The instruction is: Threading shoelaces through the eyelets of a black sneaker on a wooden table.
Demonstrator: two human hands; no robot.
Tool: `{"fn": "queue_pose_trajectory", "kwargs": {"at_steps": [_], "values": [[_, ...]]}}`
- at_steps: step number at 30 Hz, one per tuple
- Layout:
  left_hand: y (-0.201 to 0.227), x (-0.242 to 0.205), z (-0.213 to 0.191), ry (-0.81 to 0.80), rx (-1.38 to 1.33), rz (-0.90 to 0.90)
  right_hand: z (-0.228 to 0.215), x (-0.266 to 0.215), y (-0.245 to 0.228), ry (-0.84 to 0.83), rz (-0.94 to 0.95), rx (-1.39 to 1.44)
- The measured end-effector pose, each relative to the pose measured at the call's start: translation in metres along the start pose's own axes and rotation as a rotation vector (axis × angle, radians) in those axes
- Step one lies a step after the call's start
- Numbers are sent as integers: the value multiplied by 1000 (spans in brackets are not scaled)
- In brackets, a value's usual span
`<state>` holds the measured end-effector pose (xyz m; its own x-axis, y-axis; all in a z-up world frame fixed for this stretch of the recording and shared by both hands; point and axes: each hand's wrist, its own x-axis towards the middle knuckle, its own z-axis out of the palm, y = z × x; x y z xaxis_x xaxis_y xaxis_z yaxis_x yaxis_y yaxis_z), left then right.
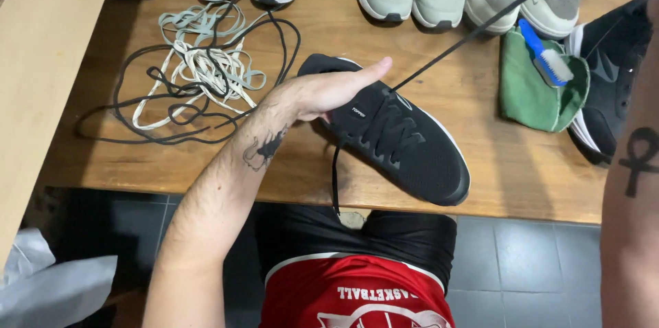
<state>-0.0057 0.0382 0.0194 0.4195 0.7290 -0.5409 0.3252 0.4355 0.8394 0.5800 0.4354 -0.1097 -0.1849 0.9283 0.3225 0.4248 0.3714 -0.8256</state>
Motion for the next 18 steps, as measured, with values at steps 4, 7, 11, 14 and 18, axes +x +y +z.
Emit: {"fn": "queue_pose_trajectory", "kwargs": {"at_steps": [4,7,11,14,18], "values": [[-22,50,-20,-35,59,148,66,-46,-70,-25,-25,-19],[-17,67,-28,-48,198,322,125,-109,-167,-100,-67,-448],[-20,117,-42,-55,463,567,201,-172,-270,-306,-463,-433],[-22,111,-44,-81,427,687,246,-207,-323,-554,-341,-116],[-31,98,-40,219,247,788,271,-206,-288,-626,-293,-134]]}}
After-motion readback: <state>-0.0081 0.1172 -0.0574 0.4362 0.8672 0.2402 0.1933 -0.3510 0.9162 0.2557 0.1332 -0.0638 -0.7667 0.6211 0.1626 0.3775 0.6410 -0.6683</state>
